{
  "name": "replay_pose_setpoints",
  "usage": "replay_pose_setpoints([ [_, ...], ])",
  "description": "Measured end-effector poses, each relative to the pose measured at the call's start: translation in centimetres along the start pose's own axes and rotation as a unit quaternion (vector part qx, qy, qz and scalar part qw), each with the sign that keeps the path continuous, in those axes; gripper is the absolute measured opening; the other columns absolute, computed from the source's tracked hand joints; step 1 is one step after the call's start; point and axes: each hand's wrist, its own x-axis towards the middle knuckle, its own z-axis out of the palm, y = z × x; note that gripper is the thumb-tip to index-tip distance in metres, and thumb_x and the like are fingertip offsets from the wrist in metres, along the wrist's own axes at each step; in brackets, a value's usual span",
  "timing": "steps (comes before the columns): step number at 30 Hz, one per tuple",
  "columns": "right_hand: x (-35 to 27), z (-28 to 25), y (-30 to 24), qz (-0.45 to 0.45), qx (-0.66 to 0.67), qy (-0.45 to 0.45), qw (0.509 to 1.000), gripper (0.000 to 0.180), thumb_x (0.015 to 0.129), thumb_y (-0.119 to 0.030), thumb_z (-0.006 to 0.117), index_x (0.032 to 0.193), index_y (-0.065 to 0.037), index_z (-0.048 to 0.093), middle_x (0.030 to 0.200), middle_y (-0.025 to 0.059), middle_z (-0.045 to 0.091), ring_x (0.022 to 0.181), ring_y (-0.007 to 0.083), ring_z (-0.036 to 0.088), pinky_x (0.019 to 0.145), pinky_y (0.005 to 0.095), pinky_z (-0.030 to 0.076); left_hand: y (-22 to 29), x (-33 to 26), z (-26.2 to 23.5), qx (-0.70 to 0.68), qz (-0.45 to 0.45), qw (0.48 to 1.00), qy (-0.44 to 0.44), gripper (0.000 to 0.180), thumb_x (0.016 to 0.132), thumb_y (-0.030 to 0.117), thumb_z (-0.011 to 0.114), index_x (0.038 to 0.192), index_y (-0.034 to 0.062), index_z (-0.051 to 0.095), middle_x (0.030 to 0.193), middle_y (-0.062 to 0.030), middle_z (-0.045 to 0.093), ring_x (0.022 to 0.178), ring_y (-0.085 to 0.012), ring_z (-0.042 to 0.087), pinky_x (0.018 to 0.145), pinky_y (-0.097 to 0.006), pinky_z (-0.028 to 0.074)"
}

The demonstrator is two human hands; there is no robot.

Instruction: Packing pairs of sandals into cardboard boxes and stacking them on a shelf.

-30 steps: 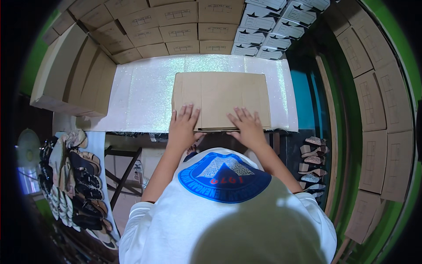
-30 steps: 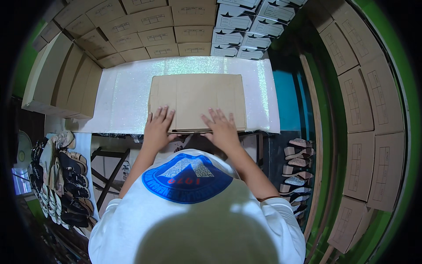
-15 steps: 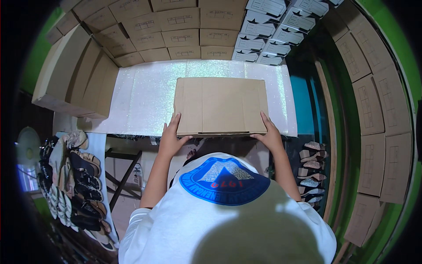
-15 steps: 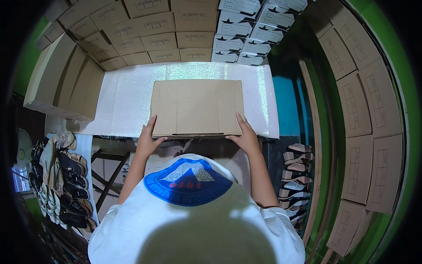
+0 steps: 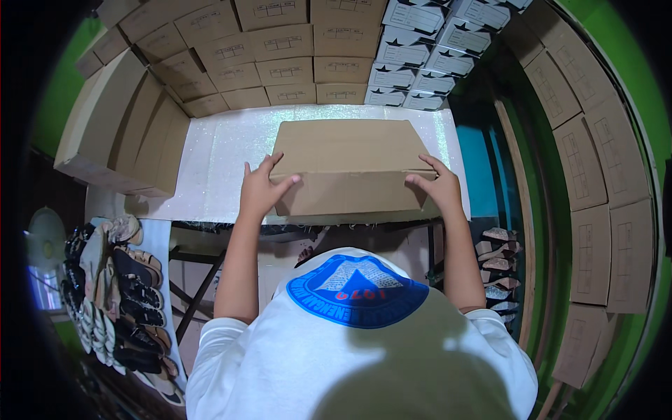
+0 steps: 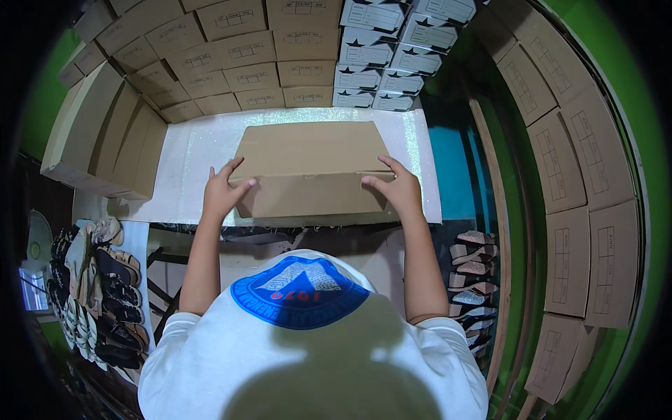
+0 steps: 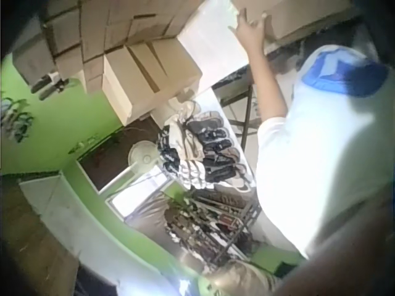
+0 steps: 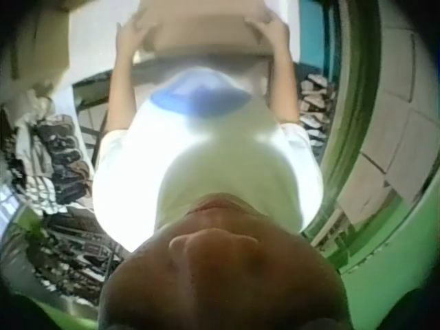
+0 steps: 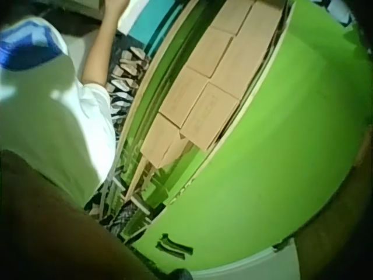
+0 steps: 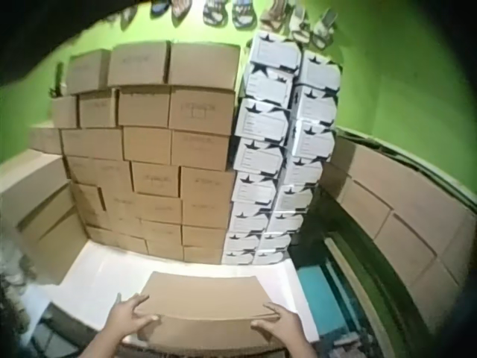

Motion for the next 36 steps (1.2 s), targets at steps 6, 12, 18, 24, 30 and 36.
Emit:
replay_pose_setpoints([
  [6,2.2,0.6,-0.6,-0.085,-0.092,0.111,0.986,0.058,0.063,-0.040,0.075,0.112,-0.011,0.060,0.122,0.0162,0.052,0.111,0.0288,0.050,0.091,0.0365,0.042,1.3,4.2,-1.8,0.015,-0.035,0.999,-0.005,0.062,0.068,0.051,0.065,0.113,0.0100,0.058,0.105,-0.0145,0.062,0.099,-0.0308,0.058,0.107,-0.050,0.012],
  [12,0.8,2.1,-3.0,-0.300,-0.310,0.039,0.901,0.098,0.048,-0.053,0.076,0.133,-0.024,0.036,0.136,0.0168,0.031,0.128,0.0371,0.025,0.102,0.0604,0.013,1.6,6.2,-2.5,0.003,-0.074,0.997,-0.010,0.063,0.065,0.052,0.066,0.110,0.0083,0.061,0.100,-0.0179,0.063,0.095,-0.0292,0.061,0.091,-0.039,0.041],
  [18,1.4,0.5,-3.8,-0.342,-0.432,-0.031,0.834,0.111,0.040,-0.050,0.080,0.136,-0.035,0.027,0.140,0.0146,0.024,0.130,0.0385,0.020,0.099,0.0658,0.011,1.5,7.9,-2.8,-0.007,-0.067,0.997,-0.020,0.064,0.065,0.054,0.066,0.109,0.0079,0.062,0.098,-0.0182,0.064,0.093,-0.0298,0.061,0.083,-0.035,0.046],
  [24,3.2,-1.6,-4.8,-0.324,-0.431,-0.063,0.840,0.110,0.040,-0.044,0.082,0.136,-0.033,0.029,0.136,0.0161,0.029,0.124,0.0382,0.029,0.098,0.0610,0.023,1.9,8.7,-3.3,0.119,-0.032,0.992,0.014,0.066,0.064,0.057,0.065,0.109,0.0094,0.061,0.121,-0.0146,0.053,0.111,-0.0308,0.050,0.097,-0.043,0.036],
  [30,4.7,-1.8,-4.0,-0.344,-0.370,-0.078,0.859,0.103,0.041,-0.032,0.080,0.133,-0.030,0.034,0.128,0.0185,0.036,0.113,0.0371,0.038,0.090,0.0452,0.042,4.0,5.1,-3.5,0.315,0.221,0.923,0.013,0.108,0.046,0.068,0.068,0.134,0.0142,0.035,0.130,-0.0157,0.040,0.127,-0.0296,0.031,0.102,-0.063,0.010],
  [36,4.9,-1.7,-3.4,-0.382,-0.353,-0.064,0.852,0.101,0.041,-0.028,0.080,0.132,-0.030,0.036,0.123,0.0157,0.037,0.110,0.0348,0.040,0.080,0.0413,0.048,4.5,3.2,-3.5,0.426,0.210,0.879,-0.042,0.125,0.037,0.061,0.076,0.140,0.0250,0.017,0.135,-0.0168,0.030,0.127,-0.0355,0.026,0.098,-0.068,0.009],
])
